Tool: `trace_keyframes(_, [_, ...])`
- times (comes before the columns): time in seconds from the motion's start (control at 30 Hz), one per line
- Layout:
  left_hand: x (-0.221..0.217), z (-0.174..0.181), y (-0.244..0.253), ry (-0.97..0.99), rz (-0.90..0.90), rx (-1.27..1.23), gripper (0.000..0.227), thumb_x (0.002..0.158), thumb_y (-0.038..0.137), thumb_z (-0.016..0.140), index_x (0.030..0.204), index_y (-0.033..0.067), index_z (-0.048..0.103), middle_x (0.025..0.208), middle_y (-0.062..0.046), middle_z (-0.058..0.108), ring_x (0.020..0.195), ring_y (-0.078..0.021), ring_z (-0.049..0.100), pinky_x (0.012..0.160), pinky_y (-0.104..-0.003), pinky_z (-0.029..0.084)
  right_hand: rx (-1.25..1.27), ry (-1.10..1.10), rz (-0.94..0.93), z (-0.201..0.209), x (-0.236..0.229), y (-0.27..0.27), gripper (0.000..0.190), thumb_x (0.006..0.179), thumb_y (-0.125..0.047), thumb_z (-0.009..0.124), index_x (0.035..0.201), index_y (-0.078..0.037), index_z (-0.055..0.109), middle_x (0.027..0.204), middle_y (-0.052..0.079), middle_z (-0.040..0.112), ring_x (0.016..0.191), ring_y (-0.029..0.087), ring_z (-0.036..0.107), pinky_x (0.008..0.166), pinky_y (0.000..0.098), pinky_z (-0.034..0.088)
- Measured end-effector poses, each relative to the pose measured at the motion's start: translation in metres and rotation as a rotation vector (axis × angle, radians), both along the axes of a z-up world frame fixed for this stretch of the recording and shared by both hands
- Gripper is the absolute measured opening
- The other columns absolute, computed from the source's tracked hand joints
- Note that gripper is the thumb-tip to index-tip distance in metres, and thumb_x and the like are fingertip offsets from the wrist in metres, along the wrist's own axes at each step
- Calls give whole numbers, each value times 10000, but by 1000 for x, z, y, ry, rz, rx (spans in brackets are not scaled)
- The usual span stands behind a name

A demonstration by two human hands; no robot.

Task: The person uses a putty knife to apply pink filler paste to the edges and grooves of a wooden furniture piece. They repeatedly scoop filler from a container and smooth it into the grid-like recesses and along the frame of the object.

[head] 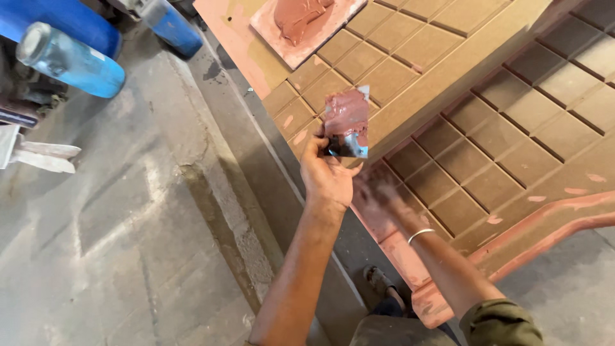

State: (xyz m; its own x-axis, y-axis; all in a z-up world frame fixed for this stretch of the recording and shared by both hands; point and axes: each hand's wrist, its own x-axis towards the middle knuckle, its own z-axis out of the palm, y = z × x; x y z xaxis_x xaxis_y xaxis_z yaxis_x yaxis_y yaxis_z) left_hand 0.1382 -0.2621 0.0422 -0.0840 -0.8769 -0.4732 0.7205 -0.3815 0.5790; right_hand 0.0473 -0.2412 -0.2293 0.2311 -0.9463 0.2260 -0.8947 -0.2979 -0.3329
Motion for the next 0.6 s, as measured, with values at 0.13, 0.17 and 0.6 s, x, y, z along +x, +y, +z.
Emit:
trace_keyframes(0.13, [-1,-43,1,-82,-4,67,335,861,233,501,1168,234,636,1182,36,677,1136,-233,645,982,-715,318,-51,-173,309,7,28,25,418,874,-222,613,1263,-73,577,1282,171,583,1237,355,540,1049,522,435])
trace_keyframes(0.17, [2,-59,3,-96,-12,53,347,862,230,504,1179,225,643,1161,28,677,1118,-224,649,970,-710,346,150,-160,299,6,26,36,386,929,-252,598,1276,-83,583,1254,155,613,1213,336,567,1050,492,455])
trace_keyframes(0.6, [0,-193,28,-350,-183,-206,262,918,96,581,1139,52,715,979,-22,706,859,-118,654,736,-276,528,481,-805,-253,172,-160,180,773,897,-98,661,1588,-210,331,1164,13,663,947,181,604,715,333,524])
